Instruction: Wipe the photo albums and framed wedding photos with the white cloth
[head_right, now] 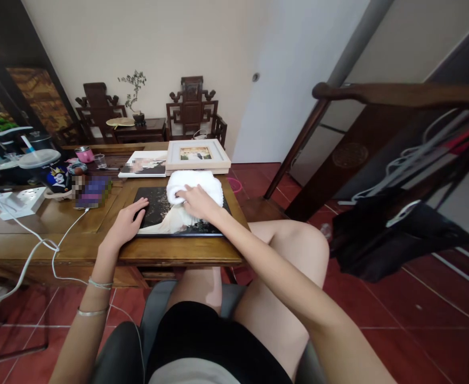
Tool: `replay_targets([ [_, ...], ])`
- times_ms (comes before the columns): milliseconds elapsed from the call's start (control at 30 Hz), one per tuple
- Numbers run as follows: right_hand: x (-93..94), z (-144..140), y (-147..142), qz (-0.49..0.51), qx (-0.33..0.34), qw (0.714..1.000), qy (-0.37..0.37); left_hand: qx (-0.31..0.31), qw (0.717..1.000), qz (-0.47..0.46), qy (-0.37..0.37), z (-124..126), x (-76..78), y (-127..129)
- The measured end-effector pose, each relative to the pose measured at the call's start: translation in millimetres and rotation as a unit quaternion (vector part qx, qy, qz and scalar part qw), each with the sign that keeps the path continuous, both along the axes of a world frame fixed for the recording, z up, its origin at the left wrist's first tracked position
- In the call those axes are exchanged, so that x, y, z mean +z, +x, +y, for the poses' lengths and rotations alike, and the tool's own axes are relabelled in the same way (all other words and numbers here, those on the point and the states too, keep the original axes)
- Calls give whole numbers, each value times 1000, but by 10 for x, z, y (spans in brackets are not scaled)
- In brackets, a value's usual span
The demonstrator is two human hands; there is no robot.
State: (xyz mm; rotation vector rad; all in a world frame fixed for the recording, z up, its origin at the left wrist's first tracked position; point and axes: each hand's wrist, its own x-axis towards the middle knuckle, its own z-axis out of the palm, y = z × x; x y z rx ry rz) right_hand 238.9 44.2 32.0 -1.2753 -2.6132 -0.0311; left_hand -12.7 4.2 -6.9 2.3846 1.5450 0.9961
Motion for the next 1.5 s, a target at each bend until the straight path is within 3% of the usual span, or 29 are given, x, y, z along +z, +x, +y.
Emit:
replay_targets([
  [200, 45, -935, 89, 6, 90, 996, -7, -1, 1000, -3, 2, -7, -8, 9],
  [333, 120, -1214, 208, 35, 139, 989, -36, 1, 1000, -4, 0, -13, -4, 3],
  [500, 80, -852, 258, 57, 131, 989, -27, -1, 1000, 2, 0, 4, -12, -8],
  [667, 67, -159, 75, 38, 52, 998, -22, 3, 1000, 1, 7, 19, -16, -9],
  [767, 116, 62, -137, 19, -14, 999, -23, 1, 1000, 1, 6, 18, -13, -6],
  [867, 143, 5, -345, -6, -29, 999, -21, -2, 1000, -2, -1, 12, -2, 2],
  [1000, 107, -390, -441, -4, 70, 997, -10, -9, 1000, -14, -4, -9, 31, 20],
  [1133, 80, -821, -255, 31, 137, 990, -15, -19, 1000, -11, -9, -19, 43, 20],
  [1233, 94, -970, -57, 53, 159, 985, -37, -3, 1000, -6, -12, -10, 19, 9],
  [1367, 105, -800, 32, 65, 143, 987, -39, 3, 1000, 0, -10, -2, -4, 7],
  [1500, 96, -295, -141, 56, 78, 995, -41, 3, 1000, 0, -8, -2, 3, 6],
])
